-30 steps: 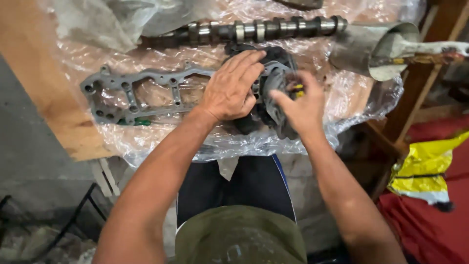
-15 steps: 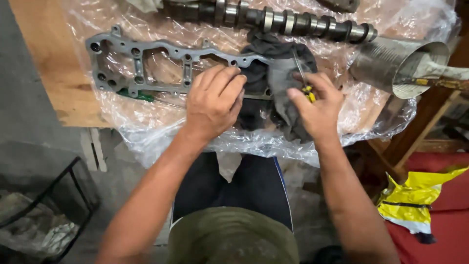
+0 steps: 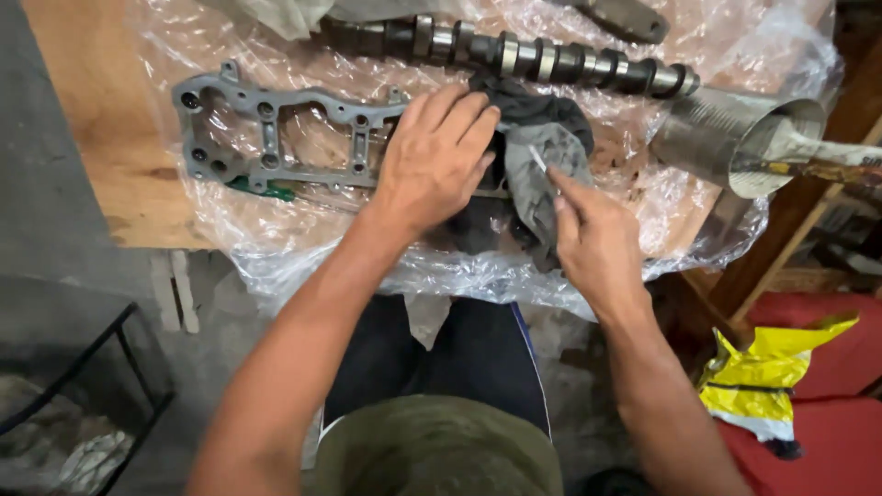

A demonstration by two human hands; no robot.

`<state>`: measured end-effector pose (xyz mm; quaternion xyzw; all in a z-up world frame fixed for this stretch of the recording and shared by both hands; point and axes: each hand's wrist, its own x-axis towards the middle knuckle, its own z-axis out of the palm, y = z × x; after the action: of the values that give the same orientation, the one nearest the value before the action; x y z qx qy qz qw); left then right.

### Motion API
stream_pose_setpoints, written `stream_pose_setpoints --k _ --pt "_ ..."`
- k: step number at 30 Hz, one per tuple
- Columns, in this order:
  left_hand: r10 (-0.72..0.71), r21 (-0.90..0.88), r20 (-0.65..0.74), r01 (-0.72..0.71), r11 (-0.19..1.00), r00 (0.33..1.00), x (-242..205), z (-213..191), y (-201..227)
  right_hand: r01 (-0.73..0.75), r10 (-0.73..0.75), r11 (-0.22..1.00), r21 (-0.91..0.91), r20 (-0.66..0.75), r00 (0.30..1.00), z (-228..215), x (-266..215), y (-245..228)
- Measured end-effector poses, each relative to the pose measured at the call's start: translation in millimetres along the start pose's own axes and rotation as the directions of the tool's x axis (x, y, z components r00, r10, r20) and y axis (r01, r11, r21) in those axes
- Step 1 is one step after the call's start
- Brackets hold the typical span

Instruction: Cleaning an engine component by wiping with a rag and scraping with a small tool

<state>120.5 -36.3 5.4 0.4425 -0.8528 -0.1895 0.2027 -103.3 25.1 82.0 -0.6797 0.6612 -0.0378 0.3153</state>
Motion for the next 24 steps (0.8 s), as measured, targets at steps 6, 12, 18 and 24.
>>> stream_pose_setpoints --k 6,12,18,24 --pt "0.046 -0.07 -0.003 -0.046 0.996 0.999 -1.0 11.8 -14.6 -0.291 0.289 0.93 0.225 0.043 0.956 -5.9 5.2 -27.5" --pt "0.043 -0.163 -0.231 -0.082 0.983 0.972 -11.2 43.7 -22.9 -0.309 0.342 0.881 0.358 -0.032 0.939 17.7 -1.4 -25.0" --pt "0.052 -0.16 -0.192 -0.084 0.984 0.98 -14.6 49.3 -25.3 -0.279 0.331 0.892 0.355 -0.092 0.939 29.9 6.3 -28.7" --pt "0.073 -0.171 -0.178 -0.104 0.98 0.981 -11.8 39.4 -22.7 -0.136 0.187 0.906 0.402 -0.092 0.978 33.7 5.8 -0.1"
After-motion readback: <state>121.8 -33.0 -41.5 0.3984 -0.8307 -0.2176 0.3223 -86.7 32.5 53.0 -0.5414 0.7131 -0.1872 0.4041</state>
